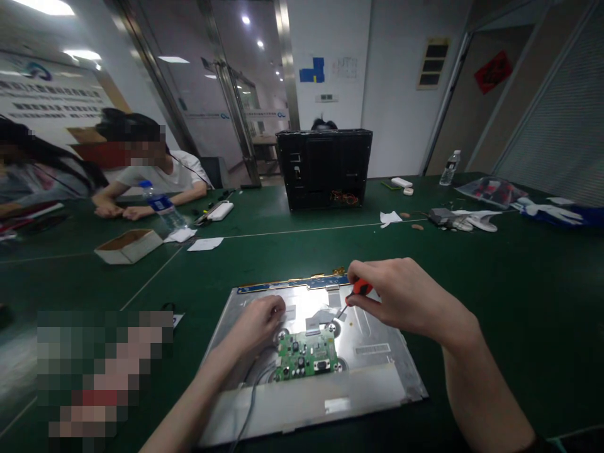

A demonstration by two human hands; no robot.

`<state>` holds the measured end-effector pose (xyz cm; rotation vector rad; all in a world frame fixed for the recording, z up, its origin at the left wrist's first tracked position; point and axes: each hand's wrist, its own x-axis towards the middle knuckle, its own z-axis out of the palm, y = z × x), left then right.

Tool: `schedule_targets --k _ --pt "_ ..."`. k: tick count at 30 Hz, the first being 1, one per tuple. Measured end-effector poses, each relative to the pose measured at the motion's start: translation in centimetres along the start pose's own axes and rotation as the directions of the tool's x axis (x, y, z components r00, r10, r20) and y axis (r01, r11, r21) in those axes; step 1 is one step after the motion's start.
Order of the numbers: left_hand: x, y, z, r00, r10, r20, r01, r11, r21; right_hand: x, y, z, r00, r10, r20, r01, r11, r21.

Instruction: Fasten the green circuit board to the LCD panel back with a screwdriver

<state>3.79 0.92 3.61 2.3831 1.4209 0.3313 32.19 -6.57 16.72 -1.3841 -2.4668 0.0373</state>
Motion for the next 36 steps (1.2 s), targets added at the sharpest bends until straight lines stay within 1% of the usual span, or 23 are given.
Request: schedule_targets --k 3,6,9,12,16,23,26,31,36 --pt "-1.0 2.1 0.0 0.998 0.061 -0.005 -0.061 0.993 -0.098 -0.1 -0.2 0.1 1.0 -0.008 0.015 0.008 1.0 0.017" --pt "-2.3 4.8 0.7 0.988 0.152 0.025 -0.145 0.971 -0.188 -0.3 -0.5 0.0 1.0 -0.023 0.014 0.023 1.0 0.018" --pt "-3.4 7.1 2.1 0.973 0.228 0.01 -0.222 0.955 -0.197 -0.5 -0.7 -0.1 0.999 -0.034 0.003 0.034 0.999 0.003" --pt "-3.9 8.3 3.6 0.965 0.264 0.013 -0.259 0.954 -0.148 -0.6 -0.8 -0.1 0.999 -0.037 0.006 0.037 0.999 0.012" --pt "-3.9 8.7 5.0 0.945 0.324 0.053 -0.32 0.945 -0.07 -0.3 -0.5 -0.1 0.999 -0.032 0.005 0.032 0.999 0.022" --pt "-3.9 8.1 6.4 0.923 0.382 0.041 -0.384 0.923 0.041 0.3 0.0 0.2 0.999 -0.029 0.019 0.028 0.999 0.039" --pt "-4.1 7.9 7.1 0.916 0.401 0.004 -0.401 0.914 0.058 0.6 0.1 0.4 0.999 -0.018 0.035 0.017 0.999 0.032" --pt "-4.3 7.7 8.4 0.894 0.434 -0.108 -0.423 0.899 0.114 0.8 0.0 0.7 0.999 -0.02 0.045 0.019 0.999 0.037" --pt "-4.2 7.6 8.8 0.895 0.421 -0.147 -0.394 0.901 0.183 0.7 0.0 0.8 0.998 -0.039 0.046 0.037 0.999 0.039"
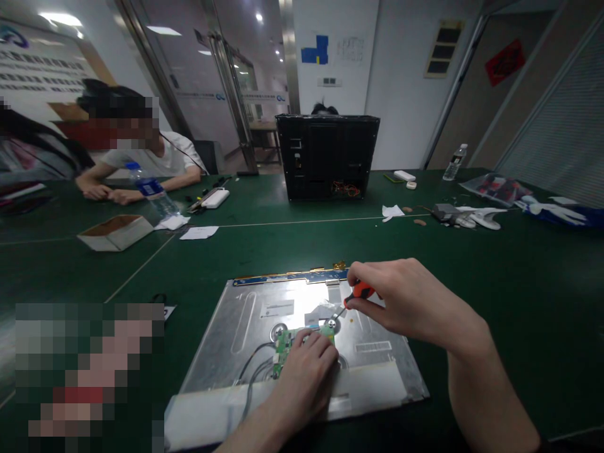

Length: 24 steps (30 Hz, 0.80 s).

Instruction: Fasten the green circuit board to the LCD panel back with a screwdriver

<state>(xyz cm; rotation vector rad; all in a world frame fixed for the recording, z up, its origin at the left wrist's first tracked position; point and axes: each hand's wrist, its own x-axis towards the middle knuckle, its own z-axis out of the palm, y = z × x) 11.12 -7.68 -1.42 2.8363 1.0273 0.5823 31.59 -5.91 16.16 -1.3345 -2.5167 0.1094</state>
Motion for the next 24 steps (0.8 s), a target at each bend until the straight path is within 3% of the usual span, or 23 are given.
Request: schedule_targets --k 6,17,21,24 --pt "0.0 0.3 -0.3 1.0 0.024 -0.008 -0.024 1.0 0.001 0.0 0.2 0.1 1.0 -0.005 -0.008 0.005 1.0 -0.009" --pt "0.1 0.1 -1.2 1.0 -0.025 0.003 0.025 0.989 -0.147 0.1 0.0 0.3 0.997 -0.028 0.065 0.026 0.999 0.029" --pt "0.0 0.5 -2.1 1.0 0.0 -0.013 -0.001 0.996 -0.088 -0.3 0.0 0.2 0.996 -0.043 0.073 0.041 0.998 0.038" --pt "-0.8 1.1 -2.5 0.994 0.101 0.039 -0.103 0.994 0.035 -0.5 -0.3 0.1 0.996 -0.049 0.075 0.046 0.998 0.032"
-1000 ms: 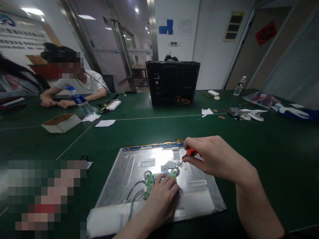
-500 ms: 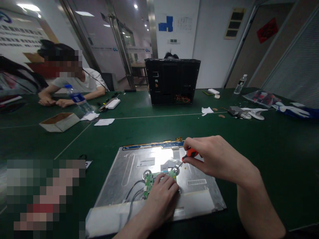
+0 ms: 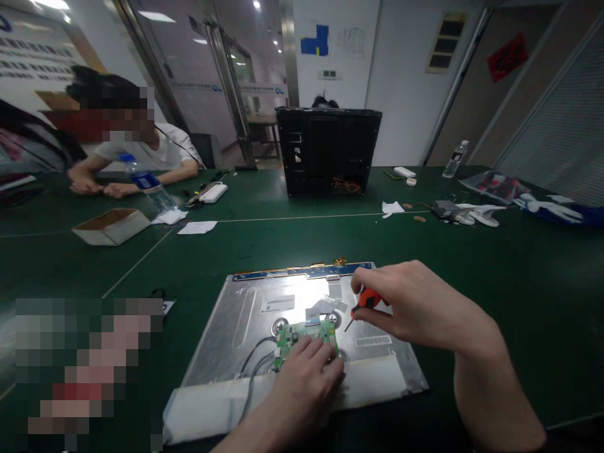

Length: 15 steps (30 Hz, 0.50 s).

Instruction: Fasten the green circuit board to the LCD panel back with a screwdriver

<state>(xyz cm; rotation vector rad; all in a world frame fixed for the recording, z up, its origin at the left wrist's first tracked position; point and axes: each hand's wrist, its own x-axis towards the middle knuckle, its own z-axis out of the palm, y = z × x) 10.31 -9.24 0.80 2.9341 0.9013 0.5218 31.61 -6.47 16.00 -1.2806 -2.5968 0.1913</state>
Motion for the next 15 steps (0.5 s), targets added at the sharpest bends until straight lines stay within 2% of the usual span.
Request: schedule_targets --k 3,5,10,15 --pt "-1.2 0.8 0.6 0.986 0.147 0.076 -0.153 0.986 0.074 0.3 -0.4 0.4 0.999 -0.037 0.029 0.037 0.999 0.008" --pt "-1.9 1.1 1.5 0.973 0.175 0.147 -0.194 0.973 0.123 0.9 -0.6 0.9 0.995 -0.074 0.068 0.072 0.997 0.029" --pt "-2.6 0.8 3.6 0.964 0.157 0.213 -0.208 0.948 0.242 2.4 -1.0 2.3 0.98 -0.109 0.164 0.097 0.992 0.078" --pt "-3.1 0.2 3.7 0.967 0.127 0.222 -0.179 0.956 0.233 3.0 -1.1 2.8 0.974 -0.127 0.188 0.109 0.989 0.103"
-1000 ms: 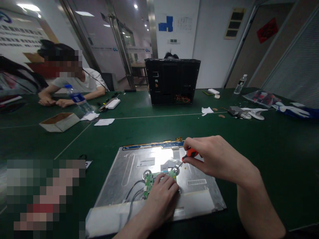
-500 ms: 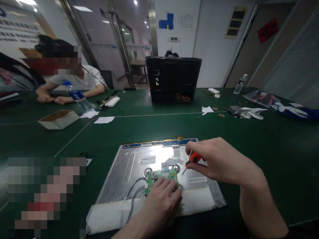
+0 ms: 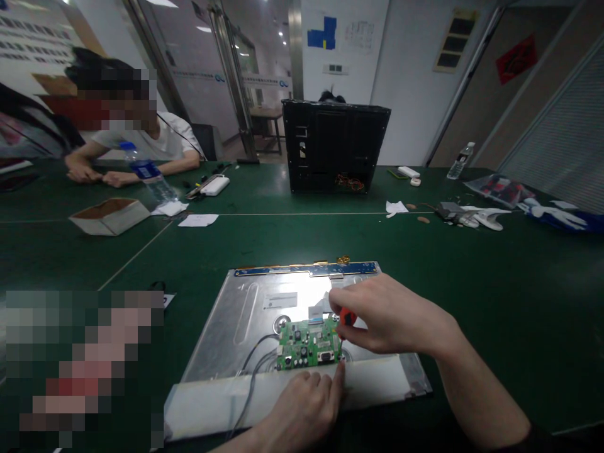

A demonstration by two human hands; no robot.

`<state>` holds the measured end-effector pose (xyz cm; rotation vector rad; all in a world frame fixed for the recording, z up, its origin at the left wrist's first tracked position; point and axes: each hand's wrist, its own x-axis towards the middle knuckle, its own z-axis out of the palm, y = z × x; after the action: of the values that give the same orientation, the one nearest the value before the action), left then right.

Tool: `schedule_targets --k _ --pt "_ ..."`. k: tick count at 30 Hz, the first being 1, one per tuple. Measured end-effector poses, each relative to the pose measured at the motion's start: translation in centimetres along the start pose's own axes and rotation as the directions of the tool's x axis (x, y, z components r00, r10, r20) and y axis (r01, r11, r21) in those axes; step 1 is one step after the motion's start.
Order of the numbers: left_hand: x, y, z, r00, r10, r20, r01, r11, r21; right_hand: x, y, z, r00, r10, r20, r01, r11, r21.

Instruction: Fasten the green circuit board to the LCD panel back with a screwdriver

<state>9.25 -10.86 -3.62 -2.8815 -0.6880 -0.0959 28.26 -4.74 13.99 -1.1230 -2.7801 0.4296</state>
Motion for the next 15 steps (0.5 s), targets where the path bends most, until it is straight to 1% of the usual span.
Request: schedule_targets --k 6,12,15 --pt "-0.3 -0.02 0.26 0.998 -0.025 -0.058 0.023 0.999 -0.035 0.5 0.24 0.24 1.0 0.0 0.014 -0.001 1.0 0.003" --pt "-0.33 0.06 0.84 0.998 -0.045 -0.051 0.042 0.997 -0.058 0.73 0.25 0.5 1.0 0.002 0.019 -0.002 1.0 0.001" --pt "-0.33 -0.09 0.75 0.996 -0.04 -0.078 0.035 0.997 -0.065 0.74 0.32 0.56 1.0 -0.004 0.011 0.005 1.0 -0.011"
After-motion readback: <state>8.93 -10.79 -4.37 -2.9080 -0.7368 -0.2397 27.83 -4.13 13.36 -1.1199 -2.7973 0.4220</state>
